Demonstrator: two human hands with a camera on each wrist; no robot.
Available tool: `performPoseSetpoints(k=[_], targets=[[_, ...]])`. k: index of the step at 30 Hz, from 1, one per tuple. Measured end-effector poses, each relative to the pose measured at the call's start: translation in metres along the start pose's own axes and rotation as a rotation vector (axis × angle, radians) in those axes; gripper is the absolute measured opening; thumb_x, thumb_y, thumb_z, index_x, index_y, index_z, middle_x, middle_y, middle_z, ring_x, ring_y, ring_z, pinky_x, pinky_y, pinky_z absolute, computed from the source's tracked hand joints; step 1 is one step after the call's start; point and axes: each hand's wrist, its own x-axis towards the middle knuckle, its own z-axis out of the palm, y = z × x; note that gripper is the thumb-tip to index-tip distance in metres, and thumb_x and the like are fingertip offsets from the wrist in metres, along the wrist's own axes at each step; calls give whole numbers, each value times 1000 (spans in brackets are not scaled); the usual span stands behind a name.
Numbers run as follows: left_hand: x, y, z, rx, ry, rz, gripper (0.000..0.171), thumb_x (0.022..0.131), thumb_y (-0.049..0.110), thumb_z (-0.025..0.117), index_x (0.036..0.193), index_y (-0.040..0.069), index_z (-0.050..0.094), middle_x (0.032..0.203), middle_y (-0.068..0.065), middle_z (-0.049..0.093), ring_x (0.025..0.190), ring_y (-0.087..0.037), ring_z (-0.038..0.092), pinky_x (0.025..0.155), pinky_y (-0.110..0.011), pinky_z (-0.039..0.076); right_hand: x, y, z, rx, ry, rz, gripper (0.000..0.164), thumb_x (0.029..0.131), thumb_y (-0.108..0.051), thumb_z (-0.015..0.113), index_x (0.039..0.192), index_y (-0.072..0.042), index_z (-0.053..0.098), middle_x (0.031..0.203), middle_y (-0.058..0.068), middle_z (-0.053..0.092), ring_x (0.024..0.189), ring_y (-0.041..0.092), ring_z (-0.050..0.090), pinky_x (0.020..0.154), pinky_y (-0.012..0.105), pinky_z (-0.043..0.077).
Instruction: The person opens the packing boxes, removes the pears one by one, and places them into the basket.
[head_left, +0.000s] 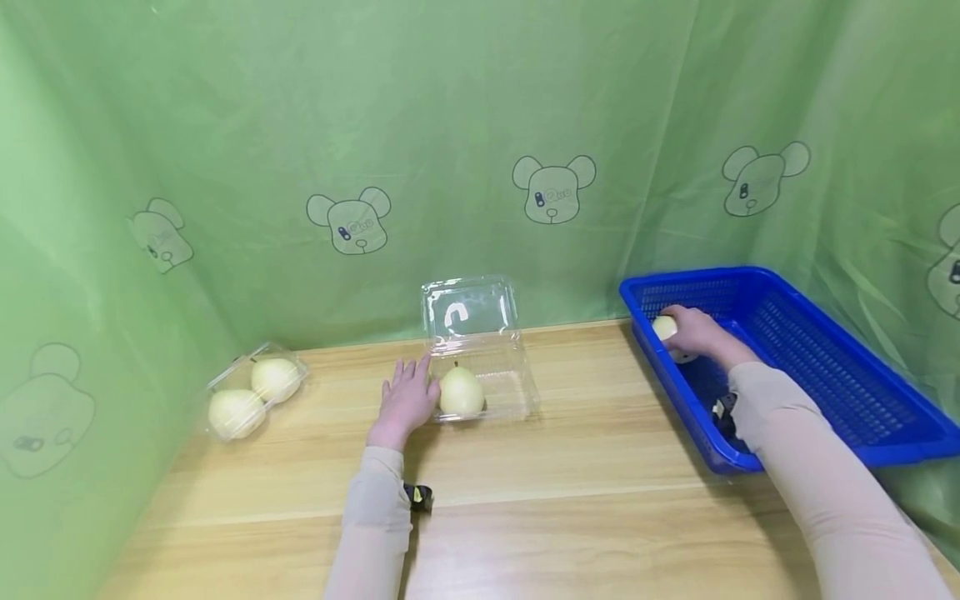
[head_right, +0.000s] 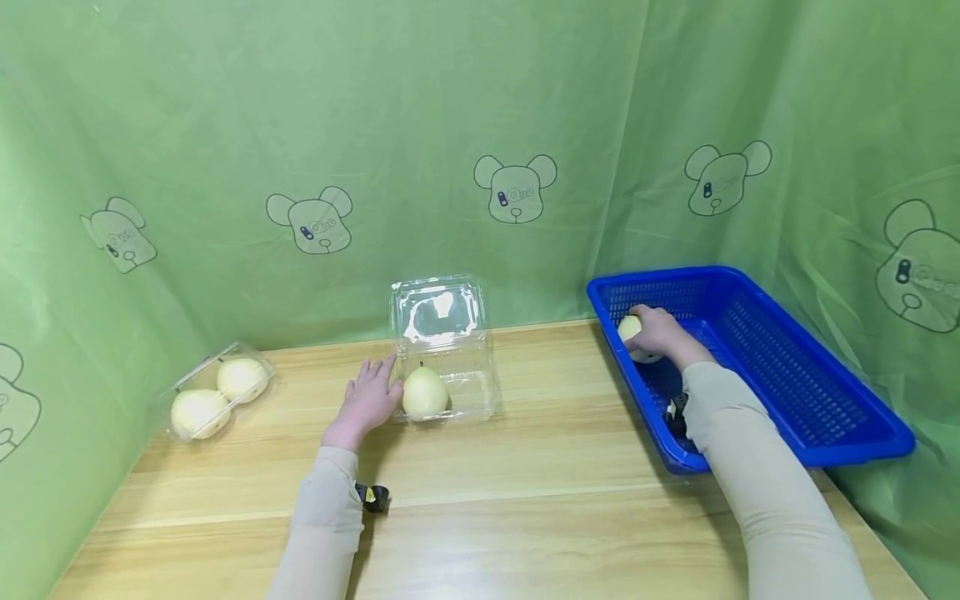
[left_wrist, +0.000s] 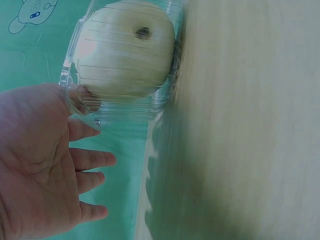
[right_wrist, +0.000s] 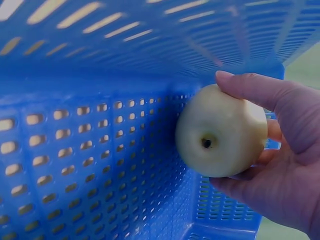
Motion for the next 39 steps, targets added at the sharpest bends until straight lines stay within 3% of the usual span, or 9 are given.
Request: performPoseSetpoints(k=[14, 21, 30, 39], targets=[[0, 0, 0, 7, -6, 0, 58, 101, 32, 38, 155, 16, 24, 159, -20, 26, 151, -39, 12, 118, -67, 11, -10, -2, -15, 108, -105, 44, 80, 79, -25, 75, 137, 15, 38, 130, 42, 47, 109, 50, 52, 91, 58, 47], [-1, 1, -1, 13, -5, -1, 58, 101, 33, 37, 155, 16, 24, 159, -20, 27, 151, -39, 12, 119, -67, 12, -15, -7, -23, 147, -156, 32, 80, 82, -24, 72, 140, 17, 33, 134, 44, 42, 118, 56, 46, 98, 62, 44], [-1, 1, -1, 10, -9, -3, 59, 101, 31, 38, 156, 16, 24, 159, -20, 27, 151, -39, 12, 119, -67, 11, -17, -4, -27, 188, -151, 23, 78, 85, -21, 72, 139, 19, 32, 131, 47, 43, 119, 58, 45, 99, 62, 44], [0, 0, 0, 28, -4, -1, 58, 101, 32, 37, 155, 12, 26, 158, -21, 28, 150, -41, 14, 118, -67, 12, -18, -2, -38, 247, -143, 71, 83, 90, -29, 67, 145, 15, 24, 136, 45, 39, 124, 58, 41, 102, 65, 40]])
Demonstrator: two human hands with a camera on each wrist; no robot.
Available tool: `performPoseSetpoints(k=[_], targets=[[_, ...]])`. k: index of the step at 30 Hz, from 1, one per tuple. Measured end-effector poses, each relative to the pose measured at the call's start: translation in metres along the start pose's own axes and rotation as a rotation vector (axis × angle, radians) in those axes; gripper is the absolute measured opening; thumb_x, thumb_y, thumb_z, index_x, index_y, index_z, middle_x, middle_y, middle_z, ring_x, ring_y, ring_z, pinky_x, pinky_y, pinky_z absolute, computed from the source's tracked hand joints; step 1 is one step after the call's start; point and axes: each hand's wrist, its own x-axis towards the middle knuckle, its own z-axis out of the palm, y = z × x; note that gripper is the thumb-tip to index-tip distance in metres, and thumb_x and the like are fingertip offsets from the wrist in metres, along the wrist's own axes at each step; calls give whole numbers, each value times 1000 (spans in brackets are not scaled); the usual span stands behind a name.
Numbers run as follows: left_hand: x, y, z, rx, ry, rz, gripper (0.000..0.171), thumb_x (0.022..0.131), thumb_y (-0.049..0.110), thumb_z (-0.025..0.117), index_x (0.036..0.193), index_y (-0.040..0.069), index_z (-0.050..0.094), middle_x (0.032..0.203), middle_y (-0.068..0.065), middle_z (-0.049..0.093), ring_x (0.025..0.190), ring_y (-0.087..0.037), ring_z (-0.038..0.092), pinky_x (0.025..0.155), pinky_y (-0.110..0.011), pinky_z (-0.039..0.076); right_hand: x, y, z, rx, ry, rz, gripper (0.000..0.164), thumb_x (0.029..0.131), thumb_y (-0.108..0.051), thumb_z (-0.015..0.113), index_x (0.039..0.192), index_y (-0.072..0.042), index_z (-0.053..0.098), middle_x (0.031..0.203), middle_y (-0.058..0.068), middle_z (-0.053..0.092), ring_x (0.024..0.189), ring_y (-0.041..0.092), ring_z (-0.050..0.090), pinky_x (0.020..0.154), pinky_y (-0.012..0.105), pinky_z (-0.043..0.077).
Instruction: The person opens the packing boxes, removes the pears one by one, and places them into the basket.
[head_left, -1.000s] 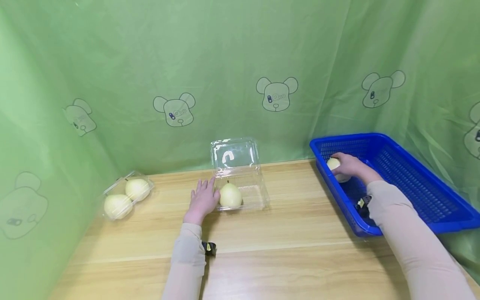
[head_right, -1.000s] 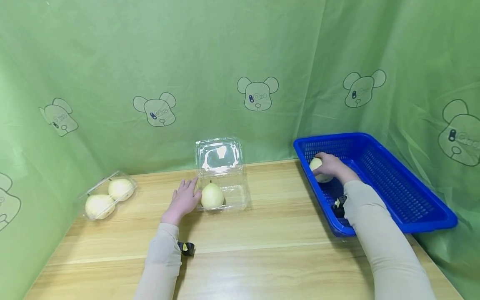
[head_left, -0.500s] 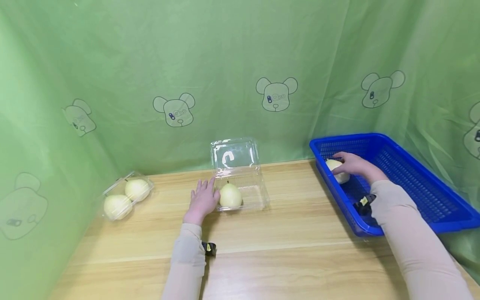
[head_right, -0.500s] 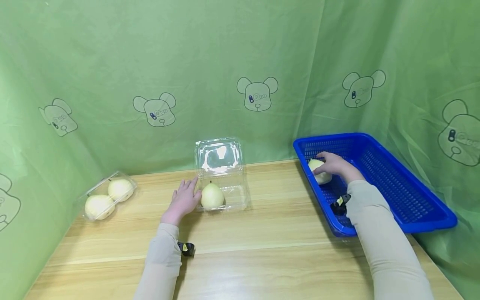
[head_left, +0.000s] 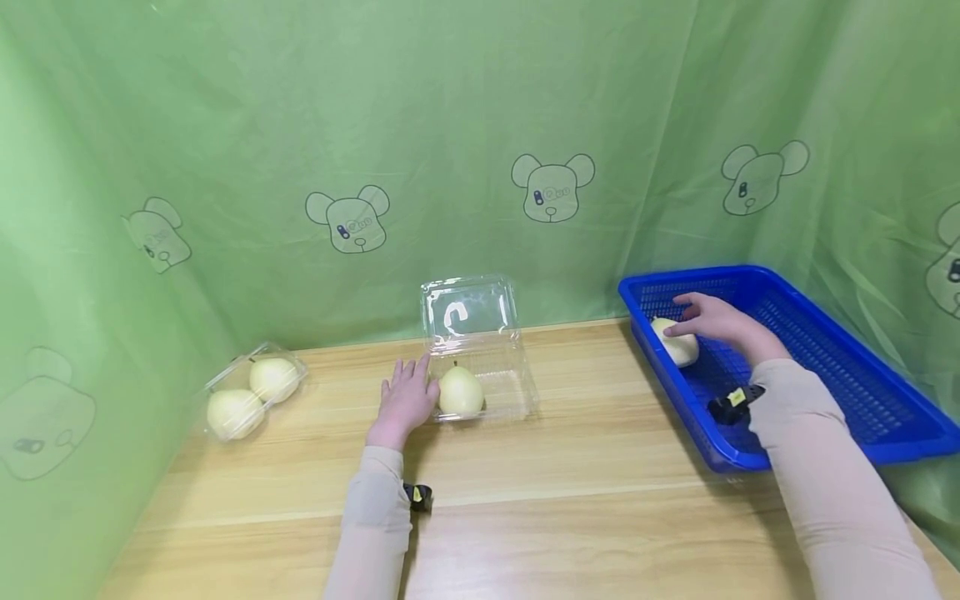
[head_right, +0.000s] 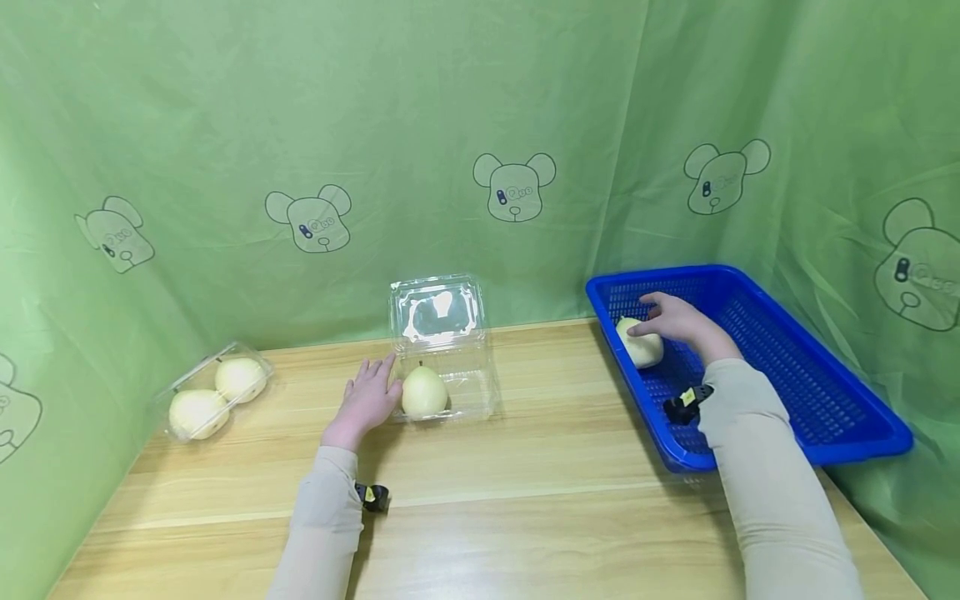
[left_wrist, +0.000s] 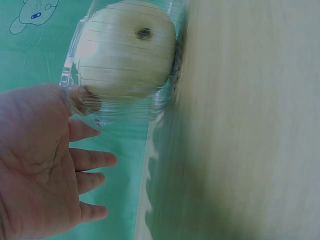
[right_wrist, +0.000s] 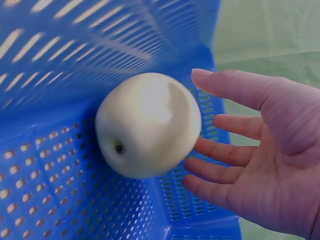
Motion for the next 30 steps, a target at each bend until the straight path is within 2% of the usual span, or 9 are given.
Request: performPoseSetpoints(k=[10, 20, 30], targets=[[-1, 0, -1, -9, -6, -12, 58, 102, 33, 38, 155, 15, 24, 160, -20, 25, 151, -39, 11, 120, -65, 10, -5, -7, -13, 56, 53, 23, 87, 95, -42, 59, 152, 6, 15, 144, 41, 33, 132, 56, 32, 104, 68, 35], [3, 0, 0, 27, 22, 10, 59, 101, 32, 40, 155, 15, 25, 162, -21, 17, 152, -40, 5, 119, -66, 7, -13, -14, -26, 61, 211, 53, 92, 94, -61, 46, 155, 0, 12, 150, 37, 28, 137, 55, 27, 108, 69, 29], [1, 1, -2, 42, 25, -9, 63, 99, 35, 44, 156, 17, 22, 164, -17, 6, 153, -35, -5, 121, -64, 1, -25, -26, -37, 45, 353, 21, 89, 95, -62, 41, 156, -5, 11, 155, 35, 19, 140, 56, 20, 108, 72, 22]])
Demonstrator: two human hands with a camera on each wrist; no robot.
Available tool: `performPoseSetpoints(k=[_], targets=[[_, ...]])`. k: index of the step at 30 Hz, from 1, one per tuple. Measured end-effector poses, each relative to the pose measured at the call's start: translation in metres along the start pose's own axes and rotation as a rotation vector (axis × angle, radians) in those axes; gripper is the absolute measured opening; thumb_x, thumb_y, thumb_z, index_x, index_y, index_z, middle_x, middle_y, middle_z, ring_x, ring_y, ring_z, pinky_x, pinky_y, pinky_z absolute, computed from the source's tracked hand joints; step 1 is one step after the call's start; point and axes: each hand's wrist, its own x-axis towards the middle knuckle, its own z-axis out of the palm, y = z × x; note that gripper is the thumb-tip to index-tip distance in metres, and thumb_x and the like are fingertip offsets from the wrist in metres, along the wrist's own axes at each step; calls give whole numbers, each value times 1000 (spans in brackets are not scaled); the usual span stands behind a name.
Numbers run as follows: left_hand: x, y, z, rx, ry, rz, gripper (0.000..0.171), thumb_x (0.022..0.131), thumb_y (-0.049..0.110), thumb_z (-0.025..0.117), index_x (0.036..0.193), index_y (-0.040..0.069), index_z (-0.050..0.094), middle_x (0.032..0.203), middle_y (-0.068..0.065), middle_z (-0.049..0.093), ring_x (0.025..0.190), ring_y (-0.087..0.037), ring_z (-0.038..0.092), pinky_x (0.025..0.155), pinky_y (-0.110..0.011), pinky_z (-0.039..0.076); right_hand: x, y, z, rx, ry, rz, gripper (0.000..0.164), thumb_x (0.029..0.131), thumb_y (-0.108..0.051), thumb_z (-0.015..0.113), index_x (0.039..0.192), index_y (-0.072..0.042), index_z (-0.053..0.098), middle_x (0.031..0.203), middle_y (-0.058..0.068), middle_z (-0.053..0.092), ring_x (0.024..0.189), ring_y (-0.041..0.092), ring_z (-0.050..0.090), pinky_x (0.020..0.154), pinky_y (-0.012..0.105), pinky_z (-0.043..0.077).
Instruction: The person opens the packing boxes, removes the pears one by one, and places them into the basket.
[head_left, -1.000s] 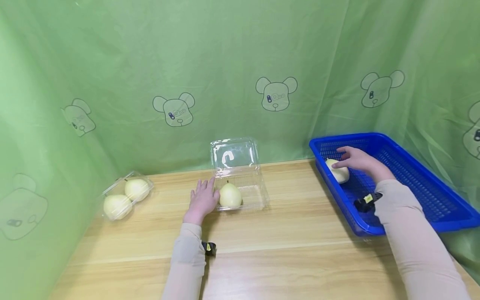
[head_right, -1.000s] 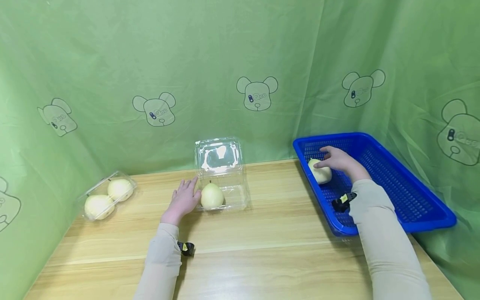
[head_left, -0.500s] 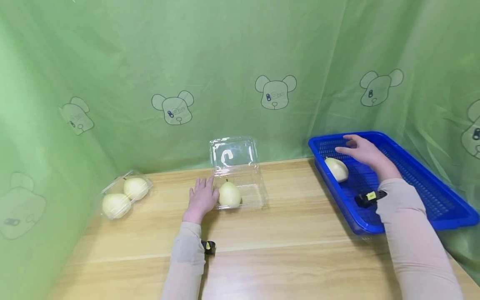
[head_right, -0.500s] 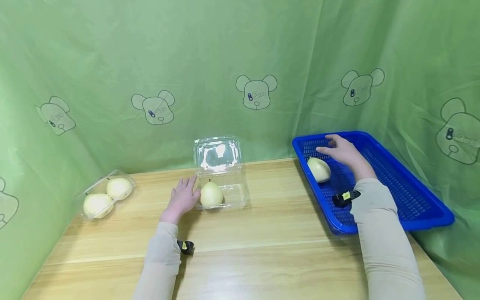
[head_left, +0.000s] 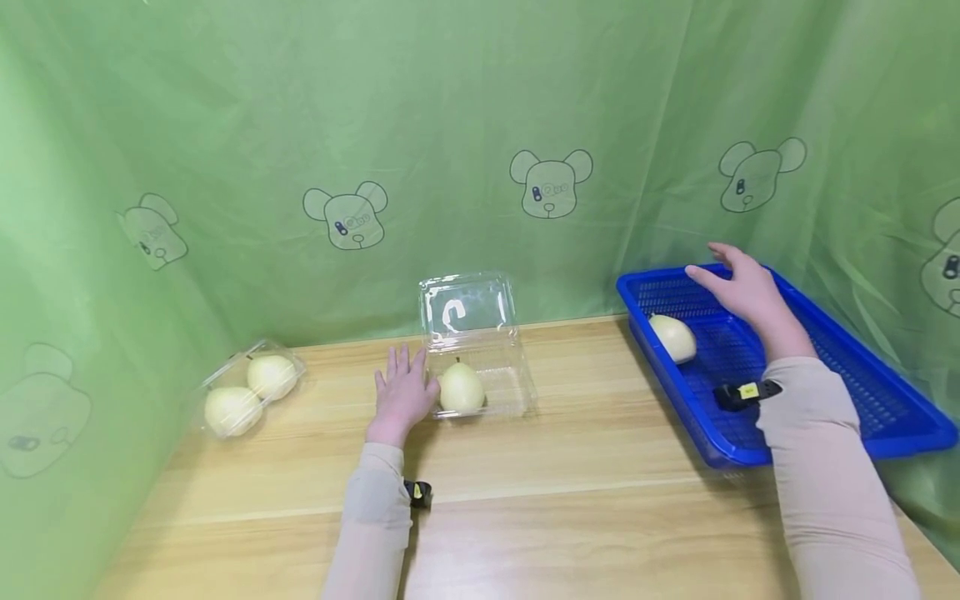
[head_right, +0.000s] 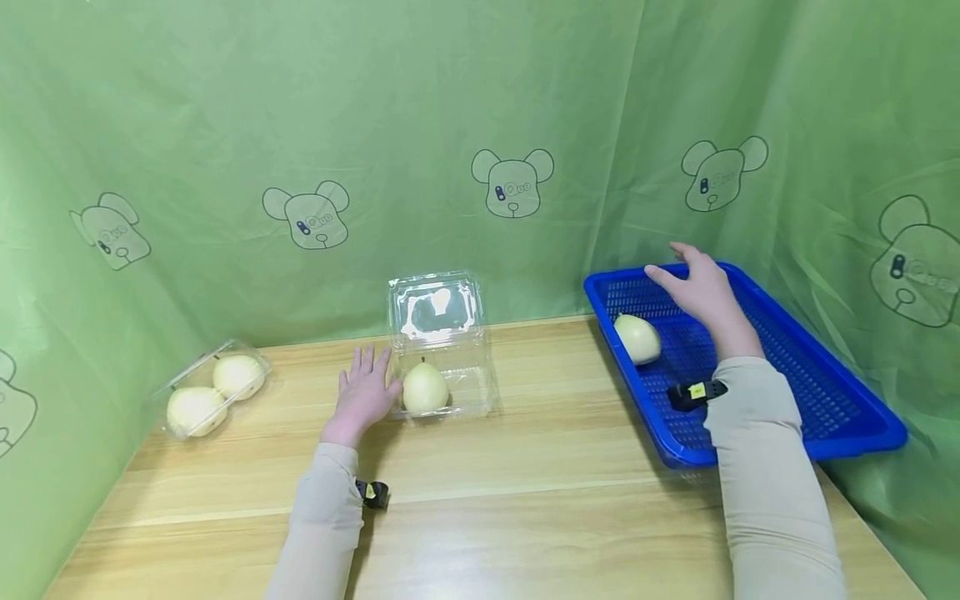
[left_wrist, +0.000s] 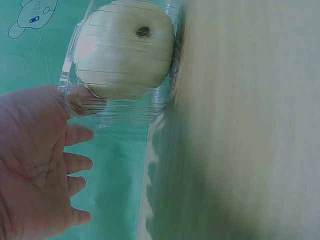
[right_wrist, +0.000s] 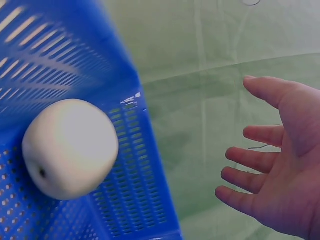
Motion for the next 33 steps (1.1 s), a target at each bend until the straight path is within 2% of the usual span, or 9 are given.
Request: performPoseSetpoints(k=[7, 16, 24, 33], targets=[[1, 2, 0, 5, 13, -7, 66, 99, 36, 47, 156, 17, 21, 164, -17, 7, 153, -35, -3, 121, -64, 1, -9, -14, -9, 4, 71, -27, 82, 97, -56, 42, 157, -7, 11, 158, 31, 18, 141, 54, 20, 108, 73, 20], [1, 2, 0, 0, 18, -12, 67, 98, 35, 48, 156, 16, 21, 164, -15, 4, 153, -34, -5, 121, -63, -1, -25, -44, -9, 46, 141, -96, 78, 97, -50, 48, 156, -9, 17, 156, 29, 26, 141, 53, 24, 110, 71, 21], [0, 2, 1, -8, 28, -8, 67, 98, 34, 49, 156, 16, 21, 164, -16, 8, 153, -34, -3, 121, -64, 2, -38, -69, -3, 79, 140, -141, 76, 97, -50, 50, 157, -15, 18, 158, 24, 26, 141, 52, 26, 108, 70, 27], [0, 2, -1, -14, 19, -14, 67, 98, 34, 48, 156, 16, 21, 164, -16, 7, 153, -34, -3, 121, -64, 1, -49, -89, 16, 125, 93, -172, 75, 96, -50, 51, 157, -17, 20, 159, 21, 27, 142, 50, 27, 111, 67, 27]])
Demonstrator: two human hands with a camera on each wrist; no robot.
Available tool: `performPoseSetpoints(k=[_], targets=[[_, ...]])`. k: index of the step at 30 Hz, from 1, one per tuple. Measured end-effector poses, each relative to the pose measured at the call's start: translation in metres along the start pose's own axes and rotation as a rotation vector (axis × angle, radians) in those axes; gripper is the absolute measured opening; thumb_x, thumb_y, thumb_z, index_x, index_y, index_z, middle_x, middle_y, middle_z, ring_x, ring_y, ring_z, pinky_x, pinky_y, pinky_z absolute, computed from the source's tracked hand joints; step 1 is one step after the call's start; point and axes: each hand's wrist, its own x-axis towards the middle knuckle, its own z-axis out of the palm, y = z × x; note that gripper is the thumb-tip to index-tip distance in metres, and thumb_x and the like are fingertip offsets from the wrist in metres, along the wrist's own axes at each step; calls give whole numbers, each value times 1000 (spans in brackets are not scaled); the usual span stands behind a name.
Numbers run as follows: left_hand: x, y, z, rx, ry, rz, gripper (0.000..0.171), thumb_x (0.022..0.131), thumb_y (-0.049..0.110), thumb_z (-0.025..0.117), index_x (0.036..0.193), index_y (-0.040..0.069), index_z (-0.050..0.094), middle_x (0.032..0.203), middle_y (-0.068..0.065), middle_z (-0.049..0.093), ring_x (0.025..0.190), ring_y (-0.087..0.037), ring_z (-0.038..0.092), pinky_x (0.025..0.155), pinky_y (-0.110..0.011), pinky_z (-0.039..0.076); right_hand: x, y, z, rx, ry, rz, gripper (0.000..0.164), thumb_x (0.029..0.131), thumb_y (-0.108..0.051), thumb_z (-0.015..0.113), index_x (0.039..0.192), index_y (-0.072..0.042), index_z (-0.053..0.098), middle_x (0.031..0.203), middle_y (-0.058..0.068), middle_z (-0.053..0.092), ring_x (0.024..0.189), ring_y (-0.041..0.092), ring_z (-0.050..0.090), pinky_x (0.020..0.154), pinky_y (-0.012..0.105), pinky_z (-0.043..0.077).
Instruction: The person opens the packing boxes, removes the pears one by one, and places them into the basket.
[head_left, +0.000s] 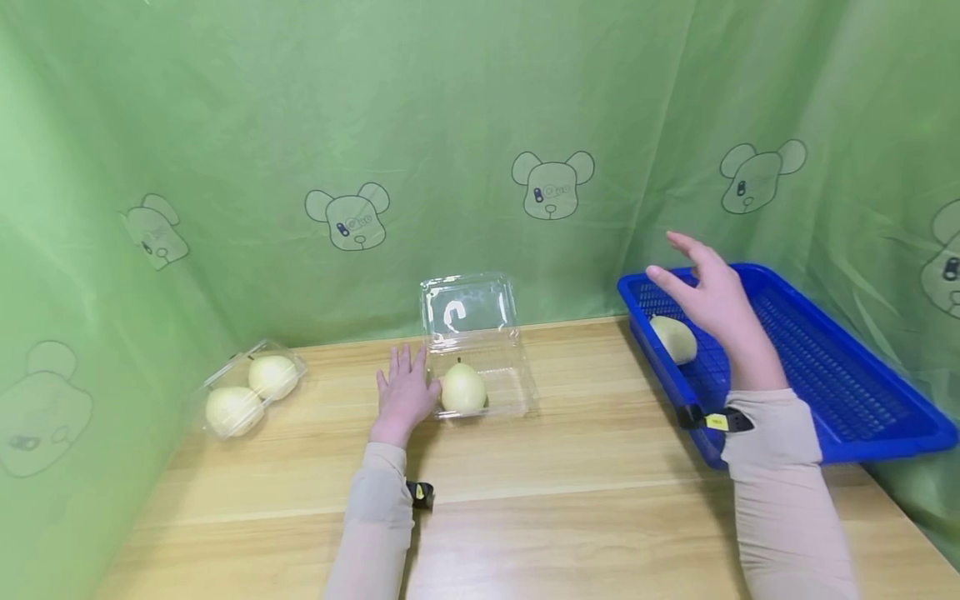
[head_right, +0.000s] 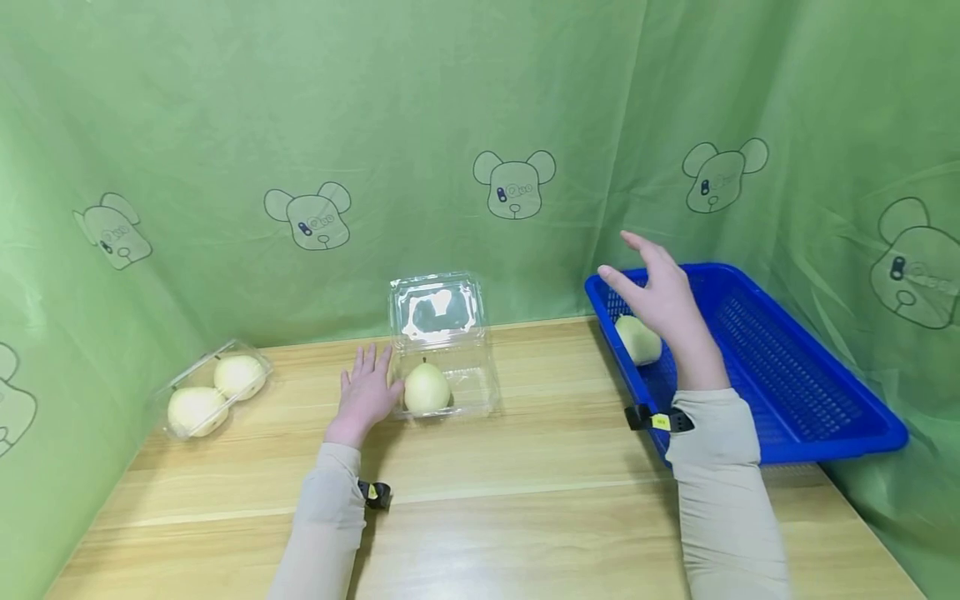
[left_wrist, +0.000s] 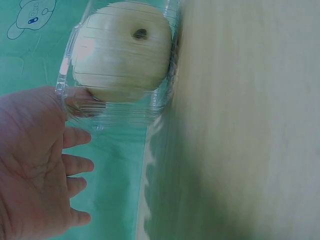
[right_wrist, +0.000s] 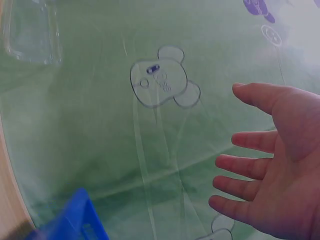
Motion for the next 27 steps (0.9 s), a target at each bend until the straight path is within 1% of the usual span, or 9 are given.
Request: performPoseSetpoints(k=[5, 11, 14, 17, 21, 24, 27], targets=[[0, 0, -1, -5, 8, 6, 67, 98, 34, 49, 156, 15, 22, 163, -18, 11, 153, -35, -1, 120, -65, 1, -8, -13, 15, 12, -36, -25, 73, 97, -47, 53, 156, -16, 23, 158, 22, 30, 138, 52, 31, 110, 66, 29], [-1, 1, -1, -6, 5, 2, 68, 98, 35, 49, 156, 16, 21, 164, -16, 9, 153, -34, -1, 120, -64, 1, -15, -25, 32, 51, -23, -75, 68, 97, -39, 56, 153, -11, 29, 155, 23, 34, 140, 46, 33, 113, 62, 30], [-2, 2, -1, -6, 4, 2, 68, 97, 35, 49, 156, 15, 21, 164, -16, 9, 153, -35, 0, 120, -65, 1, -14, -28, 42, 70, -23, -87, 68, 97, -38, 57, 153, -9, 30, 156, 21, 34, 141, 46, 33, 114, 62, 30], [-2, 2, -1, -4, 5, 1, 68, 97, 35, 49, 156, 15, 22, 164, -17, 10, 153, -36, 1, 120, -65, 3, -13, -29, 56, 90, -32, -90, 68, 97, -38, 57, 152, -8, 31, 156, 21, 34, 141, 45, 33, 115, 60, 30], [-1, 1, 0, -12, -2, 0, 68, 98, 35, 49, 156, 16, 21, 164, -17, 9, 153, -34, -1, 121, -64, 2, -10, -30, 79, 90, -57, -105, 68, 96, -38, 58, 151, -7, 33, 154, 21, 36, 140, 43, 35, 116, 58, 30], [-1, 1, -1, -15, -8, -3, 68, 98, 35, 48, 156, 16, 20, 164, -16, 7, 153, -34, -3, 121, -64, 1, -6, -36, 95, 74, -100, -111, 69, 96, -41, 57, 152, -9, 32, 155, 20, 35, 140, 42, 36, 115, 58, 31], [-2, 2, -2, -19, -8, -2, 68, 98, 34, 49, 156, 15, 20, 164, -16, 7, 153, -35, -2, 121, -64, 0, -4, -41, 111, 70, -146, -108, 70, 96, -44, 57, 152, -11, 32, 157, 18, 33, 142, 41, 33, 117, 59, 28]])
